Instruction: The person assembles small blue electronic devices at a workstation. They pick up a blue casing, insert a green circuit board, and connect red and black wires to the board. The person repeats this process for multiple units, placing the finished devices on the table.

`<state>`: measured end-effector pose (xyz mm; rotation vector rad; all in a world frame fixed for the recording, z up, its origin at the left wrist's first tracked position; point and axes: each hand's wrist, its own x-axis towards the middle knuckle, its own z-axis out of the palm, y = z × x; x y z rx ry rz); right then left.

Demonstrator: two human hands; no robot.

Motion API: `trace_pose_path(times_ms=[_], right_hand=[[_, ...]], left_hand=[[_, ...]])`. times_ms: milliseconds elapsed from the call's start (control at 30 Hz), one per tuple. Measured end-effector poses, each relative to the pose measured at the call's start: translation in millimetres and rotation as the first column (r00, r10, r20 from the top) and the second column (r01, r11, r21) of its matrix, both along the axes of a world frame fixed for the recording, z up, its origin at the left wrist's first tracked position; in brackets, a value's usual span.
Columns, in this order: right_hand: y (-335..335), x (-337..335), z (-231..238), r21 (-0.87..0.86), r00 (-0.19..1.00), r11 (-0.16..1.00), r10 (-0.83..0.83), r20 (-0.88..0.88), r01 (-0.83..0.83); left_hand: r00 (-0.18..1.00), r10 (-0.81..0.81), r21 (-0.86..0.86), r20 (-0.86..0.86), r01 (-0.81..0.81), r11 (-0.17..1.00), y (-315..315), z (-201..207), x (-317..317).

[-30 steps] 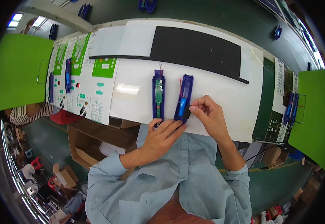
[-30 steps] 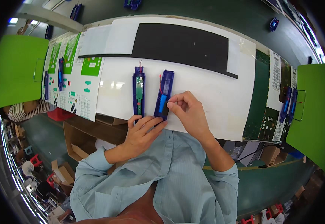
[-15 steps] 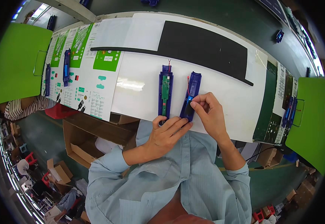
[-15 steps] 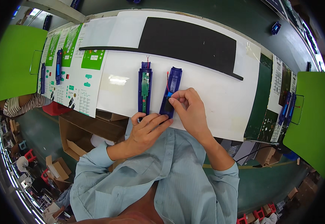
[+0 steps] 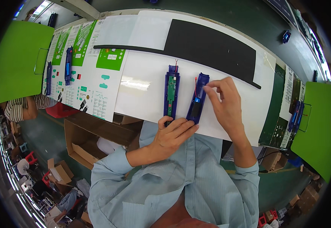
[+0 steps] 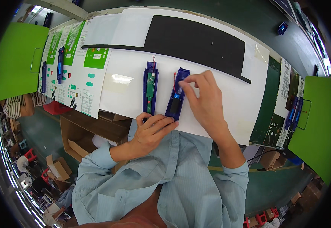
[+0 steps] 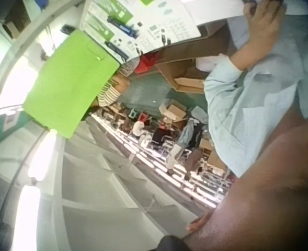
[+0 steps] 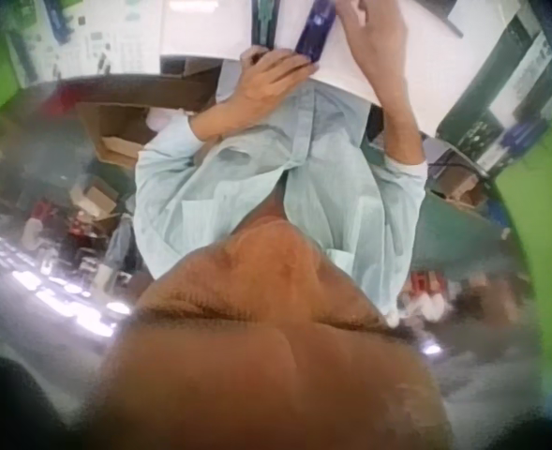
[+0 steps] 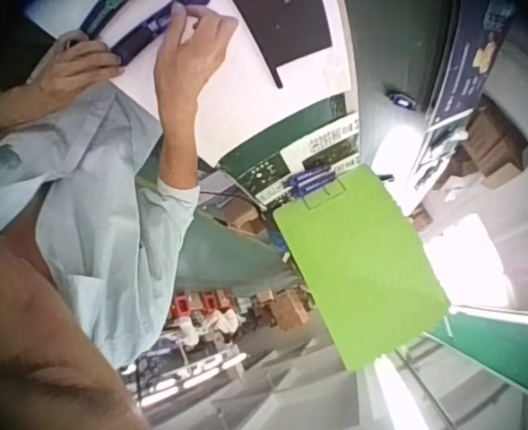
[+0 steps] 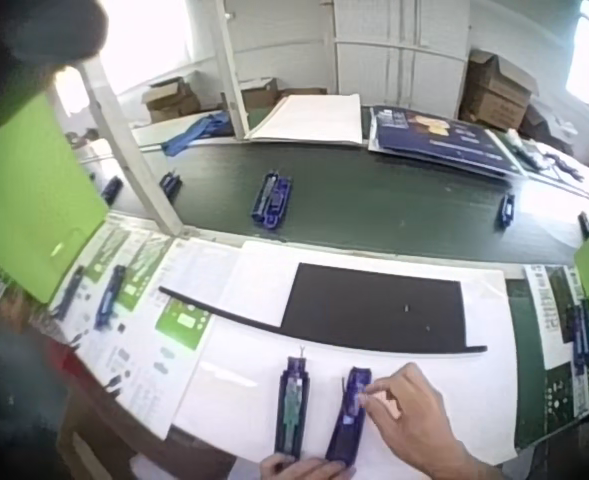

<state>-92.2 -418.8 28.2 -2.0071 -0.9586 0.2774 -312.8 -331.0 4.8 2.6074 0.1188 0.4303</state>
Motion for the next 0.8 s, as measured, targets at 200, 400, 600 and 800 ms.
trace_pose_path(times_ms=[200,400,600,800], right_hand=[[19,-11,-22,-0.089,0.995,0.993,0.080,0.062,-0.074],[17,-21,-20,0.002,0.998,0.999,0.033,0.050,-0.033],[11,-23,-22,0.003,0.999,1.000,0.026,-0.036,-0.026],[13,-19,-30,0.145,0.956,0.988,0.090,-0.281,-0.050]], left_hand=[[1.000,-0.002,-0.142,-0.006,0.001,0.990,22,14,13],[0.979,0.175,-0.026,0.108,-0.173,0.984,85,26,81],[0.990,0.089,0.055,0.108,-0.095,0.994,94,11,95],[0.964,0.235,-0.113,0.124,-0.221,0.969,72,7,73]])
